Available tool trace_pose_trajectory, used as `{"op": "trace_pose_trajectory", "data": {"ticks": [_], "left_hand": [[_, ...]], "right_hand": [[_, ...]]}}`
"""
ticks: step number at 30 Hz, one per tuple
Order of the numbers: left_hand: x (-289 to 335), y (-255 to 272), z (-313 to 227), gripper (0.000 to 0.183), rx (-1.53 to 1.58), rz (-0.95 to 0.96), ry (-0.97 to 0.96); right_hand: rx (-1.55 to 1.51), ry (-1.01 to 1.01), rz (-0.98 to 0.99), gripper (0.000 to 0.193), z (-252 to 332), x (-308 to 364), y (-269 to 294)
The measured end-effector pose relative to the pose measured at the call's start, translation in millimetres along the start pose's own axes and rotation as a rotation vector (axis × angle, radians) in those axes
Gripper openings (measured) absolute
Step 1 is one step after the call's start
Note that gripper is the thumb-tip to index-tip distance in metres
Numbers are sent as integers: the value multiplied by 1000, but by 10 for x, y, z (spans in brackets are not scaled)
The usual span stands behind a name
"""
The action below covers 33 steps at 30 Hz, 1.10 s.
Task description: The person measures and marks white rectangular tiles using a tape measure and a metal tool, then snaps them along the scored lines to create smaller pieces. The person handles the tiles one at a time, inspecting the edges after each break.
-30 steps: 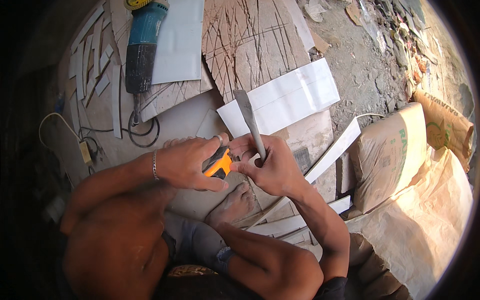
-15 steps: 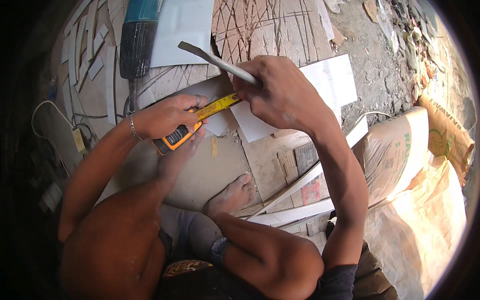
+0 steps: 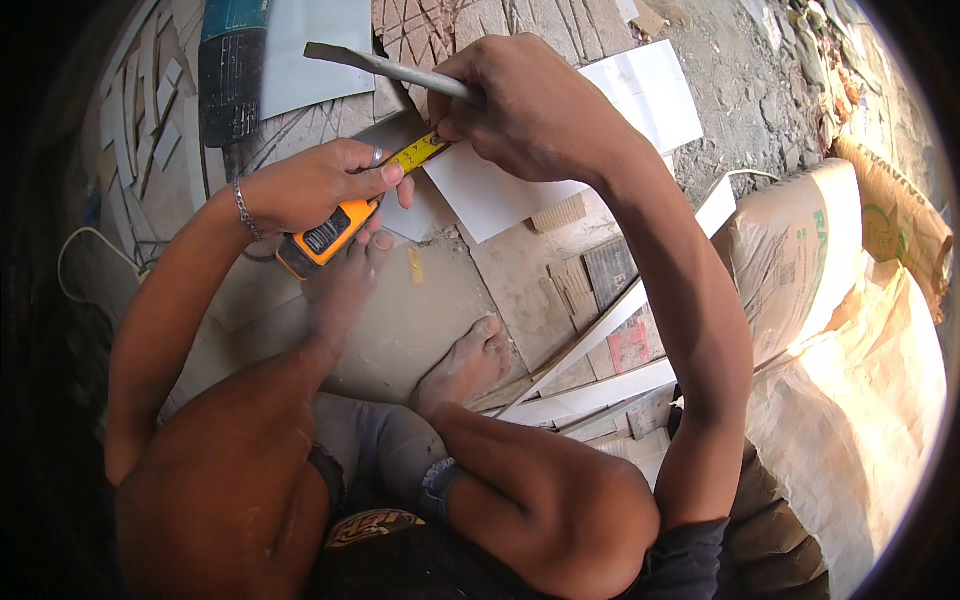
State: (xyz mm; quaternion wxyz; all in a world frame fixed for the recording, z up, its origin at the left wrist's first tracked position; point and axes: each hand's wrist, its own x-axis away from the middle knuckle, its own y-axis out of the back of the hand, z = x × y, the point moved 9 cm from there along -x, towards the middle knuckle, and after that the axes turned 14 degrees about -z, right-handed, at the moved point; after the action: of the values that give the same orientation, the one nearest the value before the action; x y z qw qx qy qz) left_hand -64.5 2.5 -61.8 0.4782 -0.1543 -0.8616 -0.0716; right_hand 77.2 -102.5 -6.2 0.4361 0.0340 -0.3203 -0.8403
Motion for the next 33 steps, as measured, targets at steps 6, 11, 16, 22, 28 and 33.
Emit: {"op": "trace_pose_trajectory", "data": {"ticks": [6, 11, 16, 22, 28, 33], "left_hand": [[56, 99, -91, 41, -124, -126, -48], [46, 197, -27, 43, -224, -215, 17], [42, 206, -12, 45, -226, -253, 0], [46, 193, -63, 45, -238, -273, -58], [37, 172, -77, 44, -211, -250, -37], [12, 190, -9, 42, -266, -352, -94]], "right_hand": [[-23, -19, 35, 10, 0, -5, -28], [-94, -6, 45, 14, -45, -4, -51], [-161, 52, 121, 13, 175, -6, 99], [-230, 4, 84, 17, 82, -19, 136], [-177, -35, -285, 37, 82, 484, 277], [-531, -278, -432, 26, -132, 948, 153]]}}
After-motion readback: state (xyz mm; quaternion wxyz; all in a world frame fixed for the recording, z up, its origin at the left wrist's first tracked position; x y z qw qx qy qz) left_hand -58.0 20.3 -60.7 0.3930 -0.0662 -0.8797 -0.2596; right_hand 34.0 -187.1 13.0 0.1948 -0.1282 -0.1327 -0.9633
